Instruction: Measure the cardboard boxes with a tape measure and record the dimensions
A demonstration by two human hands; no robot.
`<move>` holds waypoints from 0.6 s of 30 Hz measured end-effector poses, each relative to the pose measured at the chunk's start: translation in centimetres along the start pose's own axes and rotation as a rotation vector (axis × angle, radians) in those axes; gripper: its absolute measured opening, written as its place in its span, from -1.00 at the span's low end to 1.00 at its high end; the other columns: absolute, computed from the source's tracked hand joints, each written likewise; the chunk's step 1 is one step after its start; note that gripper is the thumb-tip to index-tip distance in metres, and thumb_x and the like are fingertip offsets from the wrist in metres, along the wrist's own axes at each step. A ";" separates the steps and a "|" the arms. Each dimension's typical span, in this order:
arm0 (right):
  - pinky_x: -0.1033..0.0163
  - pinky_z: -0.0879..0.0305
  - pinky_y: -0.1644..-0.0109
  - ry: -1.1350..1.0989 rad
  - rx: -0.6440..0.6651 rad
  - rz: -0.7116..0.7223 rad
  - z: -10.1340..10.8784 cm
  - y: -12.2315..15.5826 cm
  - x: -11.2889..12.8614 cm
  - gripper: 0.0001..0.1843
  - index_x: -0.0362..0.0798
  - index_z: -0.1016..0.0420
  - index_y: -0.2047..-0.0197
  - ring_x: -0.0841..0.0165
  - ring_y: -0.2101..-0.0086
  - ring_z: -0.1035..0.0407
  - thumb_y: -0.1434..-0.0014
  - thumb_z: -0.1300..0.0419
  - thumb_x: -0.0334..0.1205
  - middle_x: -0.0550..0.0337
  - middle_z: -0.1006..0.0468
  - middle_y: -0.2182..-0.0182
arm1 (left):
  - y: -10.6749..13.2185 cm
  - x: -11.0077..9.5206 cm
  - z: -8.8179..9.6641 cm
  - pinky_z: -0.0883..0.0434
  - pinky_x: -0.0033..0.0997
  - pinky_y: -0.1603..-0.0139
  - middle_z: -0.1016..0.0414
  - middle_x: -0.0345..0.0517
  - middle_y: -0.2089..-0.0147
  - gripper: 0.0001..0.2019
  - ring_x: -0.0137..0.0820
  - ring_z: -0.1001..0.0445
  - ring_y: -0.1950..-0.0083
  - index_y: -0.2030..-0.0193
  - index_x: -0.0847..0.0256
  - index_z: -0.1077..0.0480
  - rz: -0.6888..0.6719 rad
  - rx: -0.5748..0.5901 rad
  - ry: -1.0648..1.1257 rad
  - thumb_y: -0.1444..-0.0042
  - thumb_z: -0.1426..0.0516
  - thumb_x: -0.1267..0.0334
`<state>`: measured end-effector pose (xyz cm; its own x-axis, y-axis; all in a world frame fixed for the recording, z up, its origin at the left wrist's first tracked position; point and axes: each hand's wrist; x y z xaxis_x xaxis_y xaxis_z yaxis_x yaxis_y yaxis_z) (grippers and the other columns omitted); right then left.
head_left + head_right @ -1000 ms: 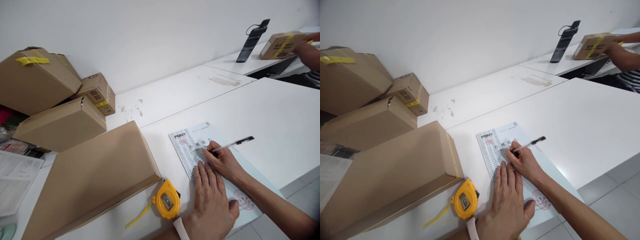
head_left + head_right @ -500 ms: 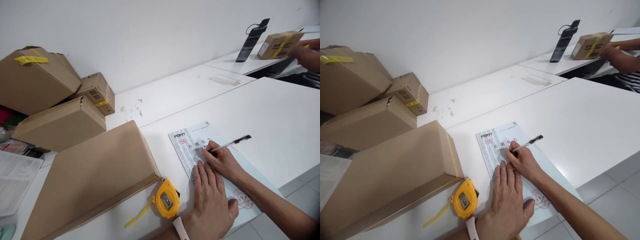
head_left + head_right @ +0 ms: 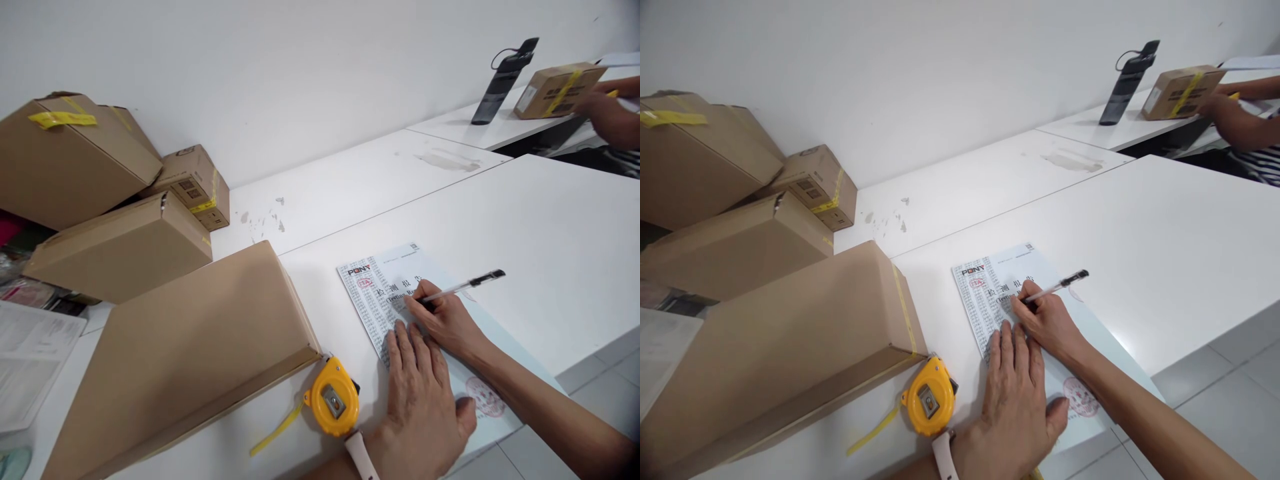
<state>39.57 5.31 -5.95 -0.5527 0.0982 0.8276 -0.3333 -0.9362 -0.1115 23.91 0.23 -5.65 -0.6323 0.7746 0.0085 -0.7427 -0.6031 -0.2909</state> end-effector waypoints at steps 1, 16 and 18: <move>0.27 -0.03 0.51 0.001 0.003 -0.002 0.0 0.0 0.0 -0.68 0.05 -0.22 0.48 0.43 0.57 -0.04 -0.26 -0.14 -0.05 0.38 -0.17 0.63 | 0.0 0.0 0.0 -0.31 0.03 -0.44 -0.32 0.42 -0.42 -0.24 0.12 -0.21 -0.48 -0.40 0.61 -0.22 0.002 0.002 0.000 -0.37 0.00 -0.11; 0.27 -0.02 0.52 0.009 -0.014 -0.019 0.1 0.0 0.3 -0.69 0.06 -0.21 0.49 0.43 0.59 -0.04 -0.25 -0.14 -0.07 0.38 -0.17 0.64 | 0.0 0.1 0.0 -0.31 0.02 -0.43 -0.34 0.44 -0.39 -0.26 0.13 -0.26 -0.45 -0.38 0.62 -0.26 -0.013 -0.013 -0.012 -0.38 0.02 -0.11; 0.27 -0.03 0.51 0.001 -0.004 -0.012 0.1 0.0 0.1 -0.68 0.05 -0.22 0.48 0.43 0.58 -0.05 -0.26 -0.14 -0.06 0.38 -0.18 0.63 | 0.0 0.1 0.0 -0.30 0.03 -0.44 -0.34 0.45 -0.39 -0.25 0.13 -0.26 -0.46 -0.38 0.61 -0.26 -0.014 -0.010 -0.006 -0.38 0.03 -0.12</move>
<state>39.57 5.32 -5.78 -0.5495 0.1097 0.8283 -0.3430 -0.9336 -0.1039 23.83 0.31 -5.68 -0.6236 0.7816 0.0187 -0.7491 -0.5905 -0.3001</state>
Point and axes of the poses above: each hand's wrist, its own y-axis away from the middle knuckle, its own z-axis out of the back of the hand, x = y × z
